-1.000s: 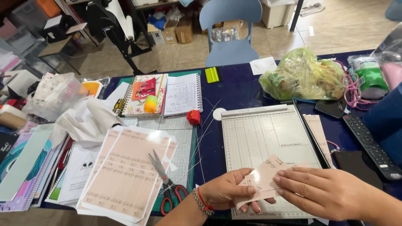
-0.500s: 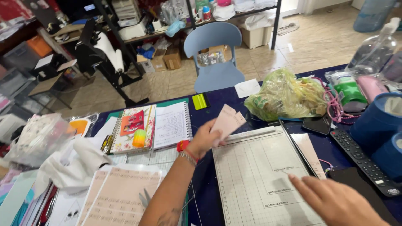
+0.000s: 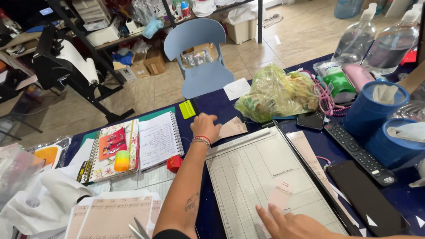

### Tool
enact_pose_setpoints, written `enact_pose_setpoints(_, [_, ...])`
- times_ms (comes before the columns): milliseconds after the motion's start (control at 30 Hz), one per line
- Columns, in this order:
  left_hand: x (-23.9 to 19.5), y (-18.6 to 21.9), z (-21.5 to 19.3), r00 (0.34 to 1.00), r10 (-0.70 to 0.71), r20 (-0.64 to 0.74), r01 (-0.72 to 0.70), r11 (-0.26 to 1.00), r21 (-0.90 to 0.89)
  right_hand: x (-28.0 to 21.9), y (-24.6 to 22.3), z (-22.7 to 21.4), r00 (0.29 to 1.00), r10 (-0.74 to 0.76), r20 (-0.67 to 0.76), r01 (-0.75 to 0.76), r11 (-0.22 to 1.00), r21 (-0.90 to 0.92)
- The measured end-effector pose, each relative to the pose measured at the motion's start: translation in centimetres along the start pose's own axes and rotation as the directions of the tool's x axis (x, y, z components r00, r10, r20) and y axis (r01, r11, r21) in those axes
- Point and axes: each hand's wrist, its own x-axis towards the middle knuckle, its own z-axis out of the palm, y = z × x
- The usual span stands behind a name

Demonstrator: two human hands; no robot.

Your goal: Cutting printed paper into strips using a manual paper cutter

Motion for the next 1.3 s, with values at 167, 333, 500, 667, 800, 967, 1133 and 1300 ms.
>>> enact_pose_setpoints(167, [-10.9, 2.9, -2.0, 0.759, 0.389, -0.522, -0.613, 0.698, -0.371, -8.3, 1.9, -3.7, 0.688, 0.662, 0.297, -0.726, 0.618, 0.303])
enact_pose_setpoints(333, [-27.1, 7.9, 0.1, 0.652, 0.674, -0.348, -0.758, 0.588, -0.281, -17.6, 3.0, 8.1, 0.669, 0.743, 0.011, -0.615, 0.545, 0.569])
enact_pose_setpoints(500, [-30.0, 10.2, 3.5, 0.669, 0.718, -0.191, -0.74, 0.668, -0.078, -18.0, -1.6, 7.6, 0.53, 0.771, 0.351, -0.438, -0.106, 0.893])
enact_pose_setpoints(667, [-29.7, 13.6, 3.0, 0.679, 0.731, 0.064, -0.699, 0.671, -0.247, -20.7, -2.4, 3.9, 0.61, 0.781, -0.137, -0.065, 0.221, 0.973])
enact_pose_setpoints(800, [-29.7, 15.4, 4.2, 0.665, 0.743, -0.081, -0.733, 0.627, -0.263, -21.6, -3.9, -1.6, 0.566, 0.771, -0.292, 0.111, 0.279, 0.954])
enact_pose_setpoints(967, [-27.6, 17.1, 1.4, 0.793, 0.597, -0.121, -0.414, 0.381, -0.827, -18.1, -7.1, -12.3, 0.259, 0.888, -0.38, 0.012, 0.391, 0.921])
enact_pose_setpoints(1133, [-19.5, 20.7, 2.5, 0.948, 0.217, 0.235, 0.279, -0.206, -0.938, -17.5, -2.8, -8.0, 0.201, 0.72, -0.665, 0.119, 0.656, 0.746])
enact_pose_setpoints(1300, [-14.3, 22.3, 3.7, 0.905, 0.148, 0.398, 0.414, -0.516, -0.75, -18.5, 3.3, -5.0, 0.211, 0.7, -0.683, 0.019, 0.695, 0.718])
